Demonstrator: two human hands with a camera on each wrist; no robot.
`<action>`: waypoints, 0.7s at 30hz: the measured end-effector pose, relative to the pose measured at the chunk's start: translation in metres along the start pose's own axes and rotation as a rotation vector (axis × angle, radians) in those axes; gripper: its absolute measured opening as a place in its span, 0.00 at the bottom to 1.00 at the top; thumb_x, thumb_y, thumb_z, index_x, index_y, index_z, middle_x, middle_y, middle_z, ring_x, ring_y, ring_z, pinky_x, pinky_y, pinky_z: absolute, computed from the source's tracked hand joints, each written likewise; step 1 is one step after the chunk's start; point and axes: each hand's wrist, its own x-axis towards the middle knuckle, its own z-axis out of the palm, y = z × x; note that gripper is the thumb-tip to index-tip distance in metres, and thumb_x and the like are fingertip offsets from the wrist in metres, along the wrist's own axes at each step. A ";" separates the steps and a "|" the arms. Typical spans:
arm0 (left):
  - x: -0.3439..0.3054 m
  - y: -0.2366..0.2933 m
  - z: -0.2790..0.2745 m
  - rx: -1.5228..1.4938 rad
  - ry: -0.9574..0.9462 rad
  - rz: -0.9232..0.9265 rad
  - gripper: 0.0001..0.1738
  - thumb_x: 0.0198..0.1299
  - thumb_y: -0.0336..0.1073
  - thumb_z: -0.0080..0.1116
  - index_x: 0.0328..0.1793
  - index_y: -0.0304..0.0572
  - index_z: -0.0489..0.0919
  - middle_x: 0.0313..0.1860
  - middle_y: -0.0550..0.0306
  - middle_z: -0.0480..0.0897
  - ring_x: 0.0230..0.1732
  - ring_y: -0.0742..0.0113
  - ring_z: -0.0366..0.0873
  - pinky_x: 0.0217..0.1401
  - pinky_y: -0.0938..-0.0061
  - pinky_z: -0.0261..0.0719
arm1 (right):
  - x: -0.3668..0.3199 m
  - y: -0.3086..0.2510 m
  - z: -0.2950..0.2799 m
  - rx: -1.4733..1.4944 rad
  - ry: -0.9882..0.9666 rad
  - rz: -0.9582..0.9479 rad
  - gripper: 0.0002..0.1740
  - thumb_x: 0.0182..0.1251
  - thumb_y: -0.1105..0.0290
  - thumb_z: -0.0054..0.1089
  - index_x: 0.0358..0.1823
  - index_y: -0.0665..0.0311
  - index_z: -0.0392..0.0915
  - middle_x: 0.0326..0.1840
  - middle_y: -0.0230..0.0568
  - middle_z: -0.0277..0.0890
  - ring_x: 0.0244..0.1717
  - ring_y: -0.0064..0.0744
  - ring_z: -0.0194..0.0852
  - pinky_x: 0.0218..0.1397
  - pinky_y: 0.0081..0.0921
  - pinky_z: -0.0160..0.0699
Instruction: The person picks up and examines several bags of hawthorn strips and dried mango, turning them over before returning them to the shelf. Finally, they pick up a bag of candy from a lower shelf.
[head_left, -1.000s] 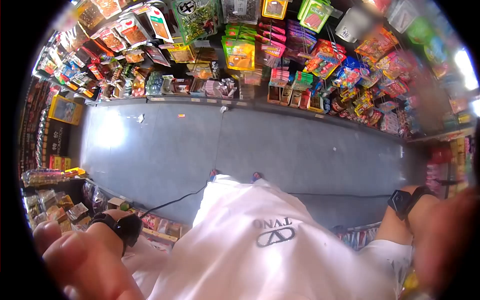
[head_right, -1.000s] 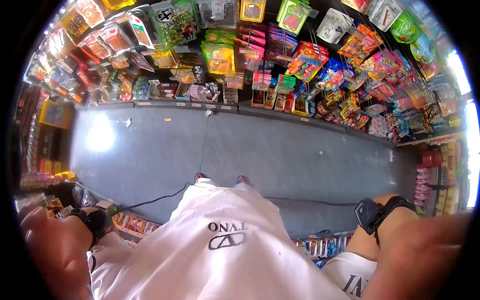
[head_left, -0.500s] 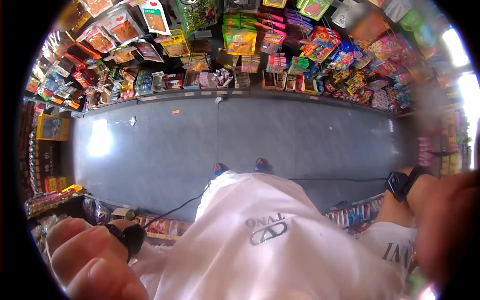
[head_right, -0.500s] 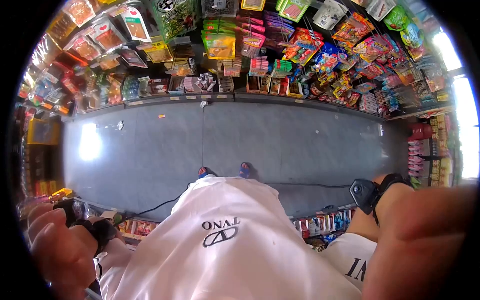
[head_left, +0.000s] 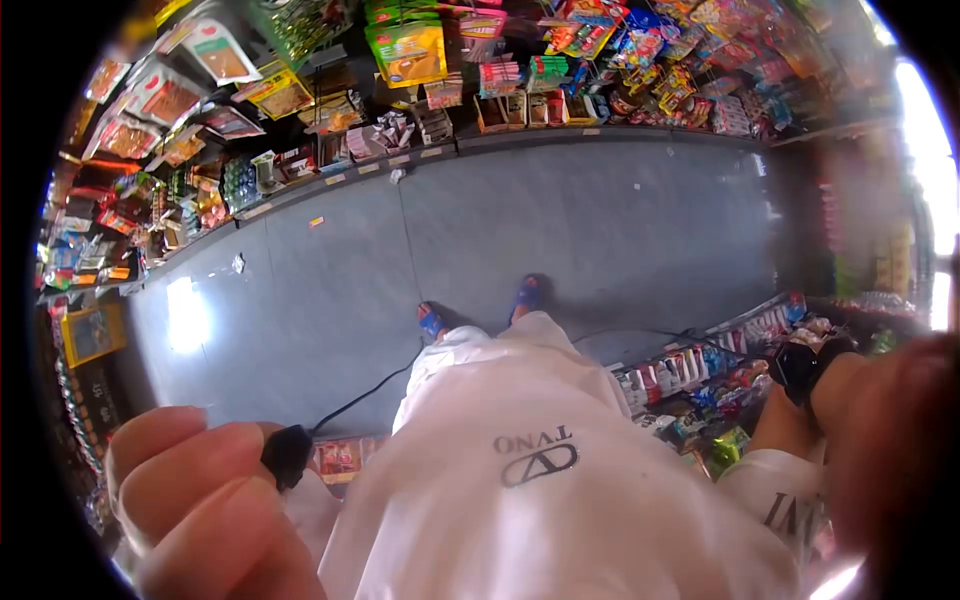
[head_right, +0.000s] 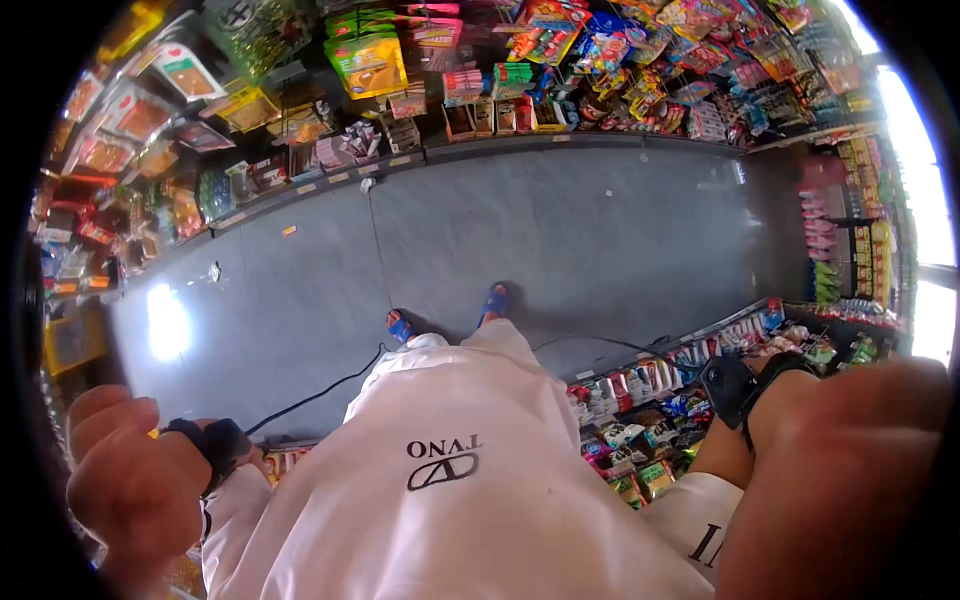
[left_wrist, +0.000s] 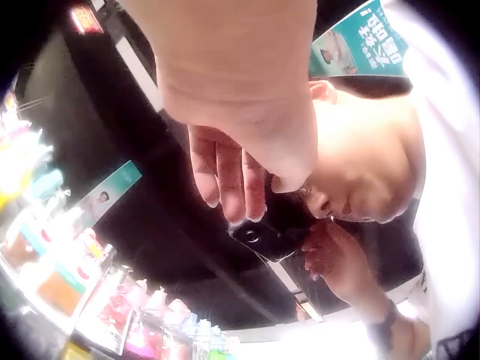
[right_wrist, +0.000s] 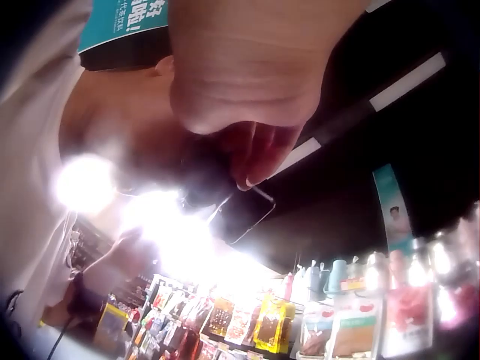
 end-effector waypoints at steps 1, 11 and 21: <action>0.017 0.009 0.010 -0.012 -0.040 -0.033 0.38 0.69 0.28 0.45 0.77 0.50 0.36 0.44 0.46 0.80 0.35 0.59 0.80 0.33 0.67 0.82 | -0.014 0.003 -0.005 -0.002 0.018 0.022 0.08 0.70 0.74 0.52 0.44 0.72 0.77 0.34 0.48 0.82 0.30 0.38 0.81 0.34 0.29 0.80; 0.134 0.014 0.284 0.045 -0.155 -0.208 0.13 0.59 0.29 0.60 0.50 0.44 0.81 0.34 0.55 0.85 0.31 0.58 0.83 0.34 0.72 0.78 | -0.265 0.012 -0.011 0.209 0.621 1.233 0.08 0.71 0.75 0.53 0.41 0.73 0.80 0.33 0.44 0.83 0.32 0.30 0.84 0.34 0.22 0.80; 0.066 -0.140 0.602 -0.116 -0.742 -0.510 0.14 0.63 0.42 0.52 0.50 0.45 0.81 0.41 0.45 0.85 0.45 0.46 0.82 0.47 0.56 0.78 | -0.468 -0.030 0.014 0.516 0.570 1.910 0.11 0.72 0.68 0.57 0.45 0.71 0.78 0.33 0.41 0.83 0.34 0.25 0.83 0.38 0.21 0.80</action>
